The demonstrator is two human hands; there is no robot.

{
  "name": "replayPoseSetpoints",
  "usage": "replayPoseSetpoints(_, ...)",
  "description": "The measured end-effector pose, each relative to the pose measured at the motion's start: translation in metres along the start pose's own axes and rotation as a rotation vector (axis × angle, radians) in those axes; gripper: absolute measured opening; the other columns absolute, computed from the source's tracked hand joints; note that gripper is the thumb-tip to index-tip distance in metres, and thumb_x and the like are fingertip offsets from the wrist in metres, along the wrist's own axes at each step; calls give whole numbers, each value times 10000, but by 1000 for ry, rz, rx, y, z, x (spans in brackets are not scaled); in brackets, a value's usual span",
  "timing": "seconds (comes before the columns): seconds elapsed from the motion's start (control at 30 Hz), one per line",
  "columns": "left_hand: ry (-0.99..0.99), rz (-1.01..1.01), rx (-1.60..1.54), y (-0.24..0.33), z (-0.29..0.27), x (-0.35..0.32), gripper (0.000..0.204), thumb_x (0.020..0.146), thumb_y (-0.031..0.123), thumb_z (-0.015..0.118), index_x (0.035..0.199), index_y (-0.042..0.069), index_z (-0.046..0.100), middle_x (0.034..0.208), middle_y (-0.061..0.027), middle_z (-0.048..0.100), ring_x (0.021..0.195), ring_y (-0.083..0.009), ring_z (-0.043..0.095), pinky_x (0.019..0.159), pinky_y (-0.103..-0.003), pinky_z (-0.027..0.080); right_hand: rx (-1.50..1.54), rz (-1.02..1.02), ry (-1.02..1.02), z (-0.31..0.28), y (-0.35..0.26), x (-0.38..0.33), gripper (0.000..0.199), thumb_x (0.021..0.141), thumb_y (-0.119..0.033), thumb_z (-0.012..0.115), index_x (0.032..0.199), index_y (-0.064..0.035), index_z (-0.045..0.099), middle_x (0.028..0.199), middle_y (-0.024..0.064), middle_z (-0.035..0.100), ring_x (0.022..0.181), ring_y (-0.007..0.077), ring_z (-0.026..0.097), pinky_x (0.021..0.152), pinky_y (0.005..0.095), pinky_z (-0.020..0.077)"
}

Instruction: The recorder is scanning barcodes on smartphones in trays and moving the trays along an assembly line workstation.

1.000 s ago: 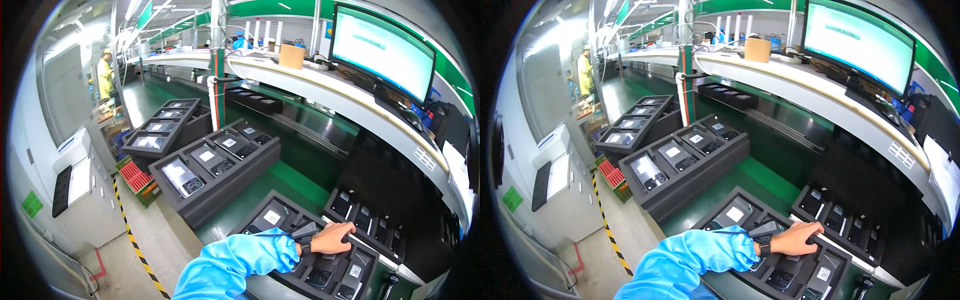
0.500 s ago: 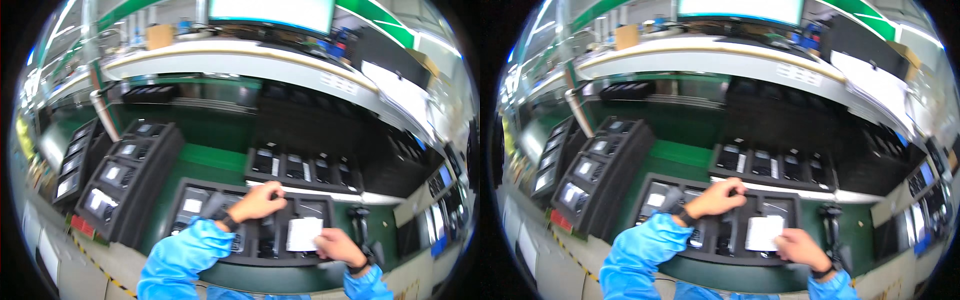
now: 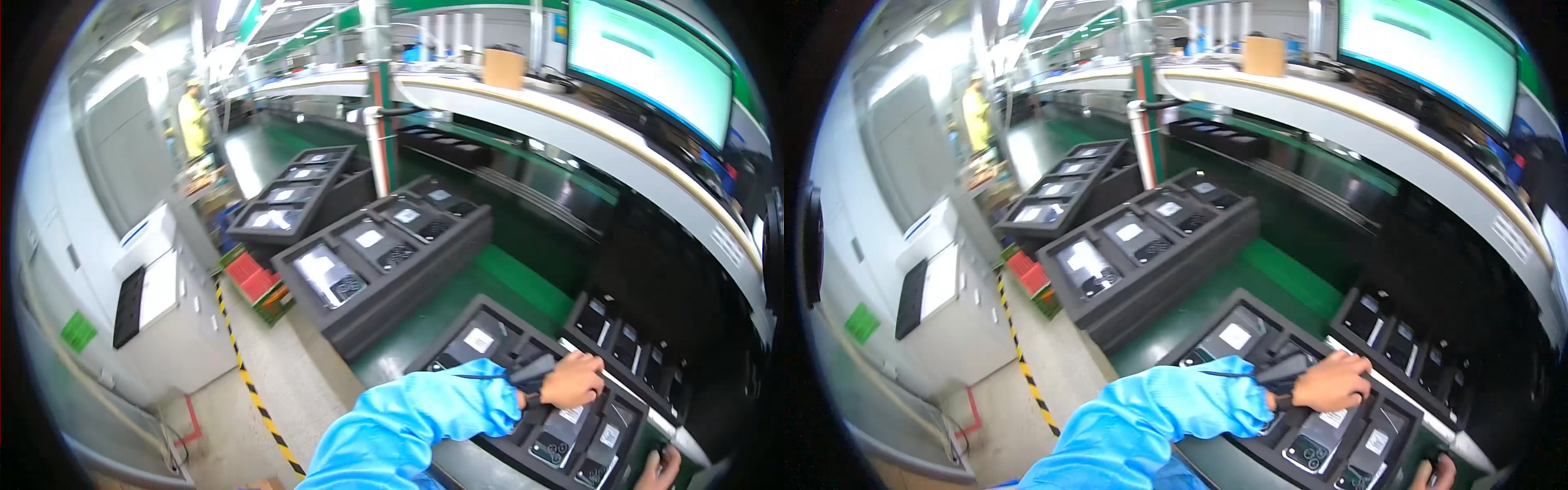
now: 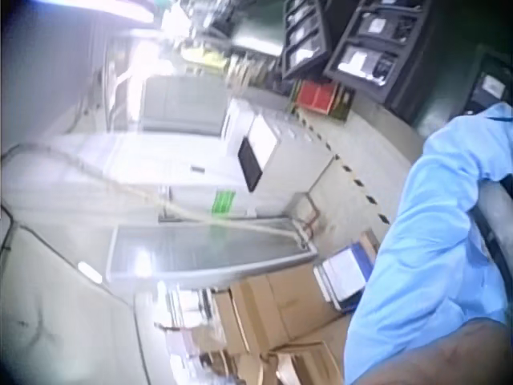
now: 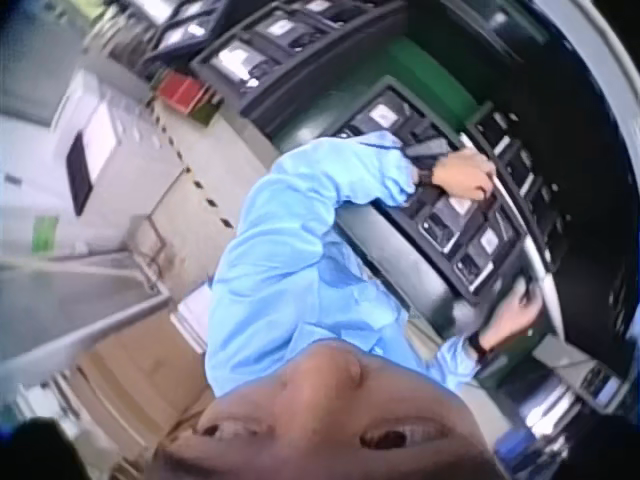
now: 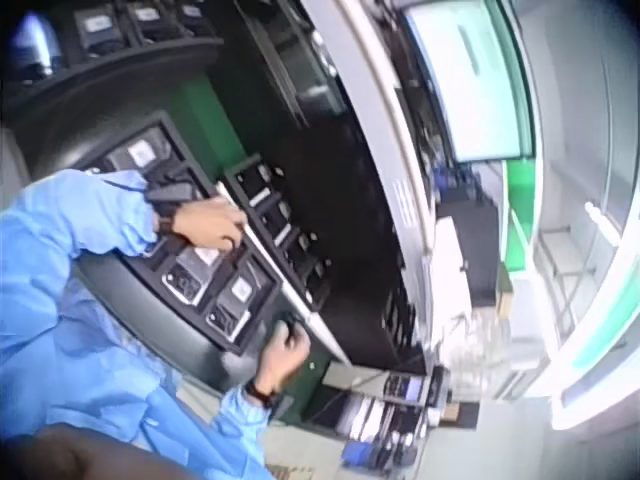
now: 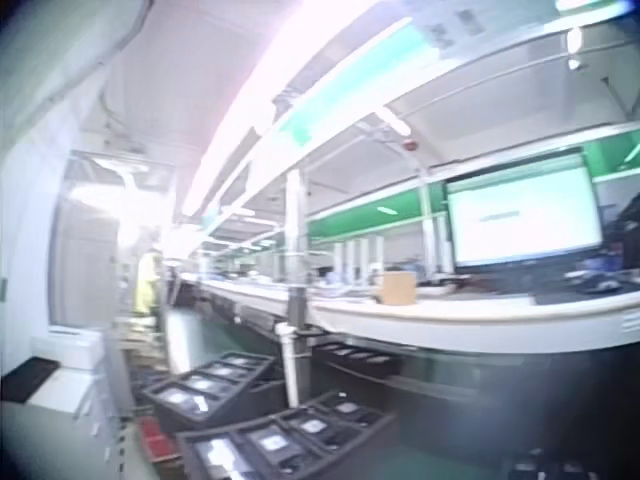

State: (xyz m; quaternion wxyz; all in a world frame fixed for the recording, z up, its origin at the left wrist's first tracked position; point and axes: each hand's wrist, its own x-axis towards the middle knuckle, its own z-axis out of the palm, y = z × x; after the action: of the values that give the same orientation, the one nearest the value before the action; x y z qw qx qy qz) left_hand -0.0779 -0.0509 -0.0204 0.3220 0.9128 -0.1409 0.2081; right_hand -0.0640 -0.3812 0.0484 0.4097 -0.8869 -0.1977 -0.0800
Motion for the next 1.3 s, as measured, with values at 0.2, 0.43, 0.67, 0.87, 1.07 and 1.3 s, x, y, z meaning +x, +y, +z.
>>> replayPoseSetpoints(0.2, 121, -77, 83, -17, 7, -6, 71, 836, 179, 674, 812, 155, 736, 1083, -38, 621, 1052, -241, 593, 922, -419, 405, -575, 201, 387, -12, 85, -9, 632, 897, -476, 778, 1195, 71, 672, 1151, 265, 708, 1053, 391, 686, 936, 434, 544)
replayPoseSetpoints(0.43, 312, 71, 0, -12, -11, 2, 238, 759, 179, 720, 957, 71, 643, 981, -113, 648, 990, -346, 637, 860, -487, 495, 129, 439, -24, -24, 56, 0, 499, 960, -198, 709, 1366, 70, 601, 1366, 182, 660, 1182, 281, 650, 1025, 337, 488)
replayPoseSetpoints(0.67, -1, -239, 211, -30, -123, -43, 330, 865, 361, 704, 998, 58, 707, 927, -175, 732, 900, -384, 703, 803, -485, 550, 1541, 834, -443, 8, 3, 21, 482, 972, -301, 627, 1334, 13, 581, 845, 56, 600, 615, 115, 505, 510, 238, 433)
replayPoseSetpoints(0.87, -1, -389, 270, -57, -123, -52, 352, 959, 412, 626, 933, 80, 738, 989, -149, 732, 941, -362, 687, 850, -471, 523, 1276, 653, -722, 81, -97, -5, 513, 991, -310, 611, 1412, -32, 518, 871, 118, 679, 602, 152, 570, 536, 293, 462)
replayPoseSetpoints(1.07, 6, -375, 408, -57, -117, -53, 413, 957, 475, 603, 924, 88, 745, 923, -141, 735, 911, -349, 688, 857, -481, 498, 1156, 591, -987, 148, -145, -26, 234, 995, -232, 630, 1075, -26, 552, 852, 91, 666, 609, 143, 628, 526, 283, 505)
replayPoseSetpoints(1.3, -21, -307, 410, -50, -110, -53, 431, 911, 514, 649, 940, 92, 738, 946, -130, 738, 943, -329, 689, 835, -466, 482, 1181, 546, -1010, 115, -123, -31, 439, 970, -141, 605, 1363, -30, 443, 1040, 139, 698, 701, 162, 664, 574, 278, 532)
